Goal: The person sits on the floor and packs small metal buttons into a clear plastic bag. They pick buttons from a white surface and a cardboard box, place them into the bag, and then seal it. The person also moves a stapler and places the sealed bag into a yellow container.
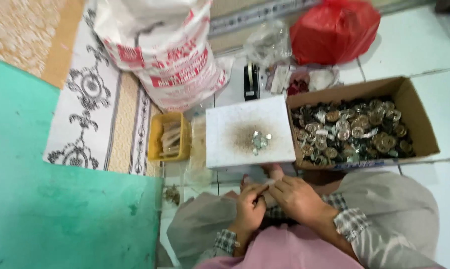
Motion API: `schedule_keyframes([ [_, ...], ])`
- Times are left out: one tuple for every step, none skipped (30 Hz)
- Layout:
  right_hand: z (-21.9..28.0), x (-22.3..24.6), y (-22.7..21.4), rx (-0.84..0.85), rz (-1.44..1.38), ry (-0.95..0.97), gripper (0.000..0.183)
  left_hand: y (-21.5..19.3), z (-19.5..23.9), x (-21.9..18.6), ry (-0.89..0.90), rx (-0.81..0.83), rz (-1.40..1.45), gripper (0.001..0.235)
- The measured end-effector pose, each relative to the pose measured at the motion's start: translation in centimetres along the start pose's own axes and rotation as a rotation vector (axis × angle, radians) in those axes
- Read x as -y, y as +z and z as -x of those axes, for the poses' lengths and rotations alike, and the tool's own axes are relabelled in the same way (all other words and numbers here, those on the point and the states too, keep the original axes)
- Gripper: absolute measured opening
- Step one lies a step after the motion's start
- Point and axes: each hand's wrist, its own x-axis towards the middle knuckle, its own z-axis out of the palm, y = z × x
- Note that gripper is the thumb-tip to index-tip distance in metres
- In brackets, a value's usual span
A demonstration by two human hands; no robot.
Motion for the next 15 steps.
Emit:
schedule_keyframes([
  [0.2,0.4,0.2,0.013,-0.007,-0.004,0.012,-0.2,0.4,-0.3,-0.013,-0.007,0.003,0.039],
  [0.4,0.9,0.3,0.015,-0.054,0.019,0.011,-0.5,0.8,-0.8,-0.027,0.0,-0.005,0.038],
  [-0.1,0.7,0.2,0.01,-0.092,0.025,0.01,-0.6,0.4,-1.3,-0.027,-0.007,-0.016,0.036],
  [-0.4,0.6,0.0,0.015,-0.089,0.004,0.01,-0.6,0.4,-1.1,-0.024,-0.03,-0.015,0.036],
  [-0.4,0.8,0.0,0.004,-0.087,-0.002,0.011,-0.6,0.6,-0.8,-0.052,-0.027,0.002,0.036],
  [-0.4,1.0,0.1,-0.008,-0.085,-0.009,0.012,-0.6,0.9,-0.5,-0.08,-0.025,0.018,0.036],
  [-0.6,0.9,-0.1,0.002,-0.084,-0.018,0.012,-0.5,0.9,-0.4,-0.084,-0.036,0.023,0.036],
  [-0.7,0.7,-0.2,0.003,-0.085,-0.02,0.014,-0.3,0.8,-0.2,-0.074,-0.037,0.044,0.037],
  [-0.7,0.9,-0.2,0.009,-0.092,-0.018,0.016,-0.3,1.1,0.0,-0.071,-0.036,0.064,0.038],
  [-0.5,0.9,-0.2,0.022,-0.097,-0.024,0.016,-0.4,1.1,-0.3,-0.083,-0.045,0.067,0.038],
  [-0.5,0.8,-0.1,0.03,-0.138,0.002,0.019,-0.5,0.9,-0.6,-0.079,-0.038,0.078,0.038],
  [-0.5,0.6,-0.1,0.039,-0.177,0.028,0.021,-0.5,0.6,-0.9,-0.074,-0.031,0.089,0.038],
  [-0.5,0.4,-0.1,0.048,-0.184,0.024,0.021,-0.5,0.6,-0.8,-0.084,-0.037,0.09,0.038],
  [-0.6,0.3,-0.1,0.043,-0.262,0.09,0.019,-0.5,0.6,-0.8,-0.084,-0.037,0.094,0.037],
  [-0.6,0.0,-0.2,0.036,-0.338,0.159,0.016,-0.4,0.5,-0.7,-0.083,-0.034,0.098,0.037],
])
